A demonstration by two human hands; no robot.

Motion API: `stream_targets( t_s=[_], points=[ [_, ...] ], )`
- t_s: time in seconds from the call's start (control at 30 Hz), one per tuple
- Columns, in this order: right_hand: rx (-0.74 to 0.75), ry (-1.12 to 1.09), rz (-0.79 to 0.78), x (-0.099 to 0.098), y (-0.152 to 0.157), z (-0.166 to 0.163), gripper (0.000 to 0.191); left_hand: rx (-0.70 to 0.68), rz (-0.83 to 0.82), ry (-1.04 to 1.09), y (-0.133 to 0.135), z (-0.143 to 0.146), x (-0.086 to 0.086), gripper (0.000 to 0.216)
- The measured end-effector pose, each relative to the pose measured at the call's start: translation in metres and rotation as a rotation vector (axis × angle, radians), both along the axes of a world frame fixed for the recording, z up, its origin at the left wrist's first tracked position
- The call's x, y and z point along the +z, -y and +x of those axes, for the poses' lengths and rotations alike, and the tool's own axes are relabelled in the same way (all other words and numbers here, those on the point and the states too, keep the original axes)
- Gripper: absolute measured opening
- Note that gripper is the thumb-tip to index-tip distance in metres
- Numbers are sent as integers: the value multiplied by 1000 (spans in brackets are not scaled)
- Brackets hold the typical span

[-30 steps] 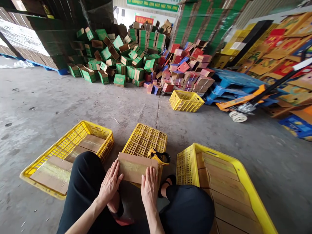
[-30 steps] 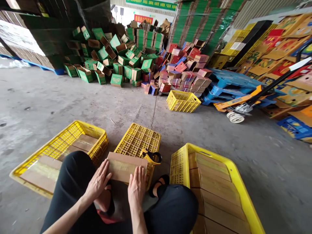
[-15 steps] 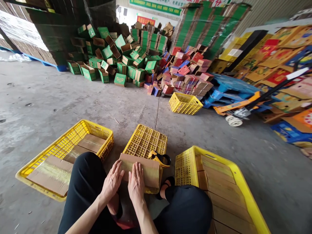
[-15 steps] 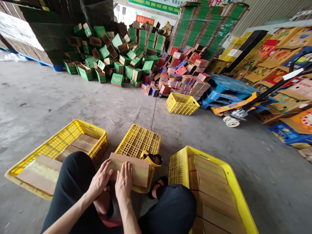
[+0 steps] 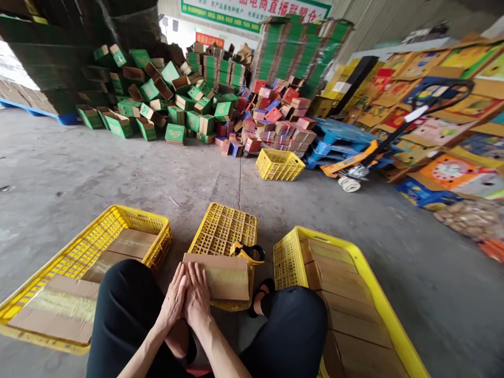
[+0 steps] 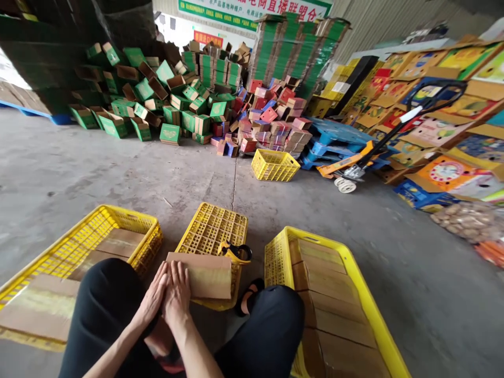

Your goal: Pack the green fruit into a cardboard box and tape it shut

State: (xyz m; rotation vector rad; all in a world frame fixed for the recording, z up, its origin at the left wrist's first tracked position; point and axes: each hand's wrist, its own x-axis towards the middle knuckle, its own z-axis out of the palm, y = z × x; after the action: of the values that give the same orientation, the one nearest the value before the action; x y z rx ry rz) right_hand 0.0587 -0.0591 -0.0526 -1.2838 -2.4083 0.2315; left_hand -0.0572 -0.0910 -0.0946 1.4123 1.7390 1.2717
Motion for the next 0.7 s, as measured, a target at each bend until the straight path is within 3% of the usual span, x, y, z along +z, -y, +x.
stream_targets(
  t_s=[0.1,0.27,0.4,0.6,0.7],
  points=[
    [-6,31,18,5,11,32,62,-70,39,-157,4,-1,-7,65],
    [-226,56,82,1,17,107,58,-175,200,-491,12,-2,-6,47],
    [-427,-33,120,-10,11,144,66,-188,248,-661,20,-3,-5,41],
    [-524,-378,-50,-9,-10,159,74,-170,137,-592,15,-12,-17,31],
    [-600,-523,-143,-4,-22,165,71,-136,0,-466,6,-11,-9,41]
  ],
)
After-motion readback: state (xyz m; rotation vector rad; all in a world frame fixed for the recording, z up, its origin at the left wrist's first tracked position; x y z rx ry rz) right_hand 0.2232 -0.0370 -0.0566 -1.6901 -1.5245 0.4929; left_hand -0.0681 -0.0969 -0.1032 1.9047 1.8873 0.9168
